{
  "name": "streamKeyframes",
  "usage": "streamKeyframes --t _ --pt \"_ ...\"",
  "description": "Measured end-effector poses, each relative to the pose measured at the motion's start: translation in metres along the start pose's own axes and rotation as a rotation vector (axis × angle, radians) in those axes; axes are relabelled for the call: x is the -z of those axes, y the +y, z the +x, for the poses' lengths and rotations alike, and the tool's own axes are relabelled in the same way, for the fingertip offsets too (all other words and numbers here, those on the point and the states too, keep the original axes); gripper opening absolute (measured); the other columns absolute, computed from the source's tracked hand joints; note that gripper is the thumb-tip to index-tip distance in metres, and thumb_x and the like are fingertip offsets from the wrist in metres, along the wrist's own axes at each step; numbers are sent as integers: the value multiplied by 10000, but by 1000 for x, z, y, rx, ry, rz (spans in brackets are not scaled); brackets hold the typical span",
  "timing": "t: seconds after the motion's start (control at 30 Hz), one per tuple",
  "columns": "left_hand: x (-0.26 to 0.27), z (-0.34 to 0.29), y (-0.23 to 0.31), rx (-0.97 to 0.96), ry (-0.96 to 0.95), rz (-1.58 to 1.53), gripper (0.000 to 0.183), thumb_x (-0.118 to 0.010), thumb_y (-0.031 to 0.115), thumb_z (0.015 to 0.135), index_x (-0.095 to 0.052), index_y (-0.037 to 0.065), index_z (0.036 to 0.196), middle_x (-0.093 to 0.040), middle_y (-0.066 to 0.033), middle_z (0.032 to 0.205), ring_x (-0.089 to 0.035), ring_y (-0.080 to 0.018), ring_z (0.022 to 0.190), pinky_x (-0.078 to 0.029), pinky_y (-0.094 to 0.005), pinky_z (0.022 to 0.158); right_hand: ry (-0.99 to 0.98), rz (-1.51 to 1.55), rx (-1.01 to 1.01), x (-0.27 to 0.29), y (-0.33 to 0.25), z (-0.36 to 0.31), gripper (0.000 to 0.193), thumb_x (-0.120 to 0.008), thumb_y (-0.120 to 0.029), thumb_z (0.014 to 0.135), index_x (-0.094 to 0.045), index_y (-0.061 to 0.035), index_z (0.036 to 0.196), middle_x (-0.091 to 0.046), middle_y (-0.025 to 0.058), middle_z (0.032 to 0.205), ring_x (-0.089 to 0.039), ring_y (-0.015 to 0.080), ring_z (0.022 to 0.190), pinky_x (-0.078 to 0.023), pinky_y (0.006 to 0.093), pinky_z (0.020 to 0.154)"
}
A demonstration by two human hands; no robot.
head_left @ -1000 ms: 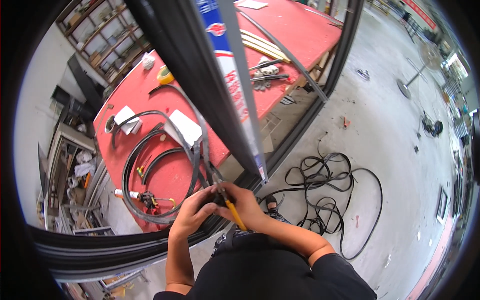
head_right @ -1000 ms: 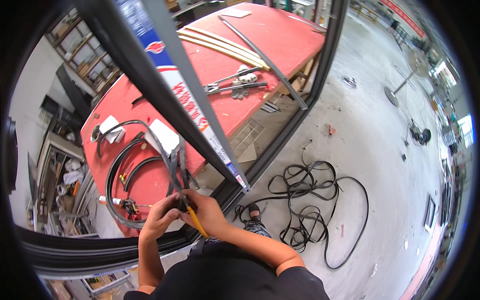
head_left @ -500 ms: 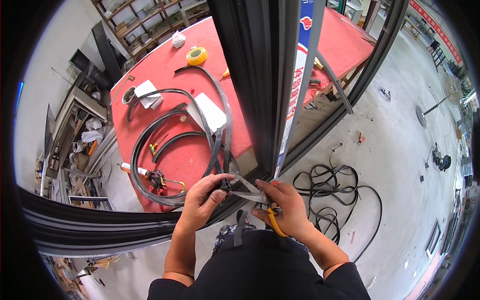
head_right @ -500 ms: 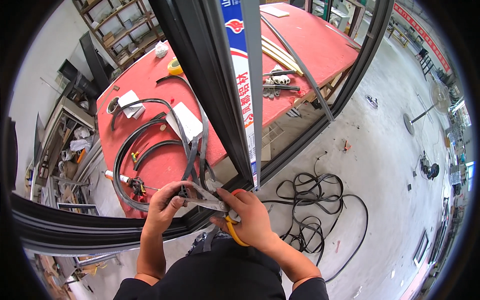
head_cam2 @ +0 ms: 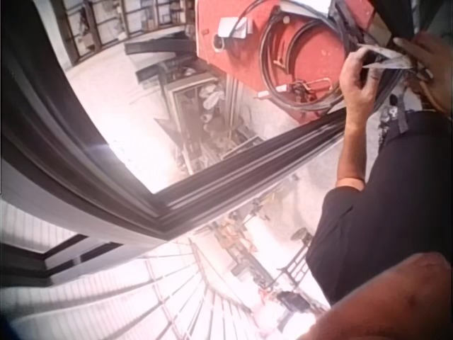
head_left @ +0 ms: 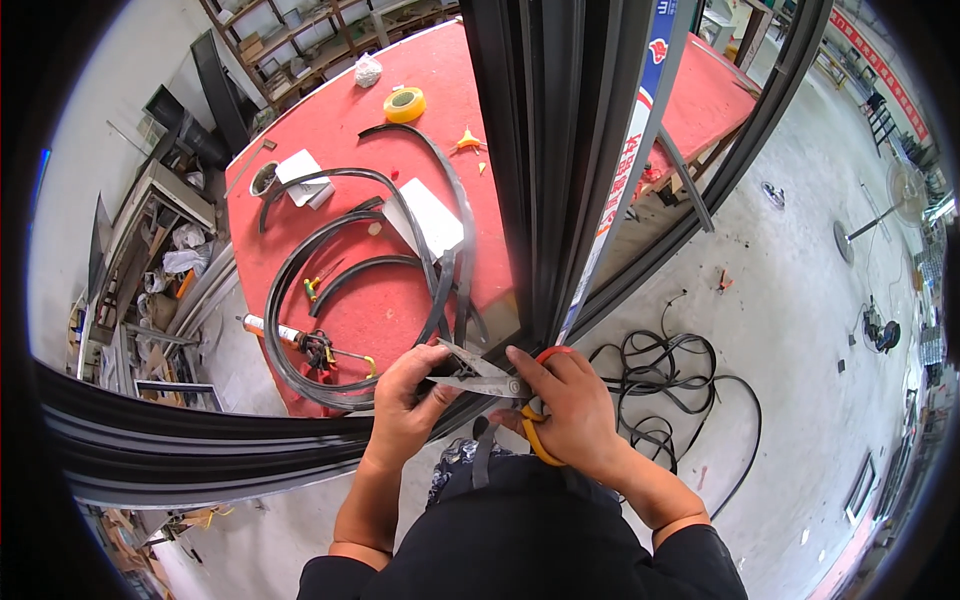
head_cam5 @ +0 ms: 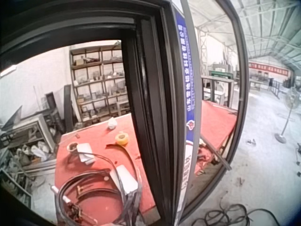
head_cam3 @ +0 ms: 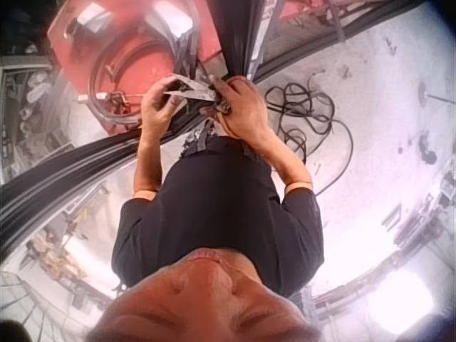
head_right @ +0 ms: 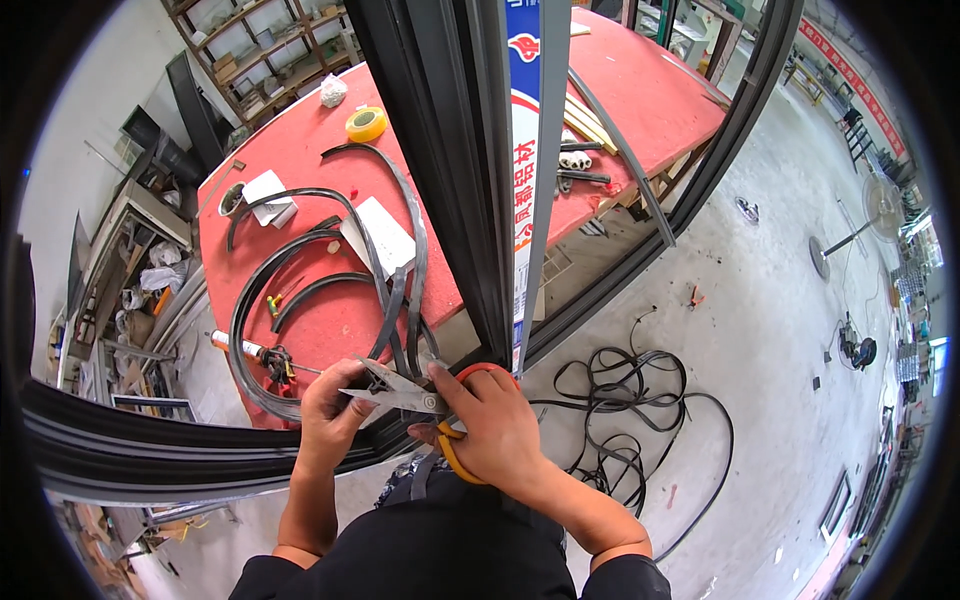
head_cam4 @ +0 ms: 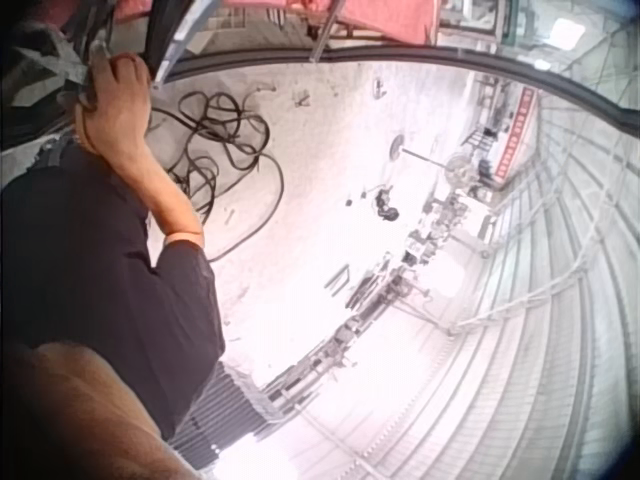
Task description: The person pulls a rubber gasket strip from a pile on the floor and cuts a length with shears before pressing it into the groove of a window frame.
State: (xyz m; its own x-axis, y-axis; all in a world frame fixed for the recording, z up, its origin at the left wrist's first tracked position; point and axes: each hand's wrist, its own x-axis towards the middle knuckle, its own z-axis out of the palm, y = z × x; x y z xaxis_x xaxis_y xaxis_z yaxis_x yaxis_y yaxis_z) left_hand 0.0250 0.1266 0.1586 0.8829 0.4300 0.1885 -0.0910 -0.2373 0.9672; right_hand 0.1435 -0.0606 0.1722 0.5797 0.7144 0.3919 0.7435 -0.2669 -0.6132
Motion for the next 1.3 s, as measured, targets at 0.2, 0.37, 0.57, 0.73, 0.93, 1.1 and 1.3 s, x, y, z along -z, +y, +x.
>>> streamKeyframes --t 0.2,0.37,0.57,0.73,0.93,1.1,1.3 --pt "-14 0 6 -42 120 78 287 -695 26 834 -608 -52 1096 -639 -125 967 -624 -202 885 -485 -289 803 -9 32 -45 -1 0 -3 647 -818 -402 673 -644 -24 1168 -556 109 831 -572 297 784 -483 378 678" --pt "-19 3 12 -70 135 181 274 -689 11 830 -619 -51 1088 -640 -123 952 -625 -198 879 -484 -285 801 -35 32 -91 0 2 -6 656 -842 -384 659 -642 -45 1183 -575 96 857 -571 284 775 -484 354 669" --pt "-14 4 10 57 50 -18 266 -679 32 848 -614 -59 1090 -629 -90 936 -600 -160 864 -469 -265 801 -90 104 -127 5 6 -6 677 -824 -433 661 -640 -51 1189 -551 101 858 -571 294 807 -477 375 701" --pt "-6 3 11 139 -43 -50 275 -647 83 902 -591 -72 1122 -615 -72 951 -582 -130 861 -467 -259 777 -125 136 -132 5 7 -5 700 -842 -424 650 -632 -66 1213 -571 103 903 -573 298 841 -478 369 734" --pt "19 2 19 371 -220 -251 316 -596 169 963 -586 -64 1177 -608 -75 1040 -574 -116 872 -481 -237 736 -141 165 17 11 16 5 735 -862 -403 614 -628 -77 1230 -565 100 896 -564 298 847 -472 365 733" --pt "35 18 39 355 -470 -349 382 -607 182 862 -599 -76 1144 -583 -93 1072 -537 -146 990 -429 -274 864 -188 130 146 18 23 23 717 -838 -415 627 -619 -122 1243 -554 95 906 -558 304 929 -484 402 760" --pt "33 5 24 -21 -373 125 166 -712 6 819 -627 -14 960 -606 -57 787 -545 -177 702 -442 -278 676 -213 156 242 9 19 38 726 -829 -428 622 -616 -134 1251 -551 96 903 -549 313 920 -481 405 764"
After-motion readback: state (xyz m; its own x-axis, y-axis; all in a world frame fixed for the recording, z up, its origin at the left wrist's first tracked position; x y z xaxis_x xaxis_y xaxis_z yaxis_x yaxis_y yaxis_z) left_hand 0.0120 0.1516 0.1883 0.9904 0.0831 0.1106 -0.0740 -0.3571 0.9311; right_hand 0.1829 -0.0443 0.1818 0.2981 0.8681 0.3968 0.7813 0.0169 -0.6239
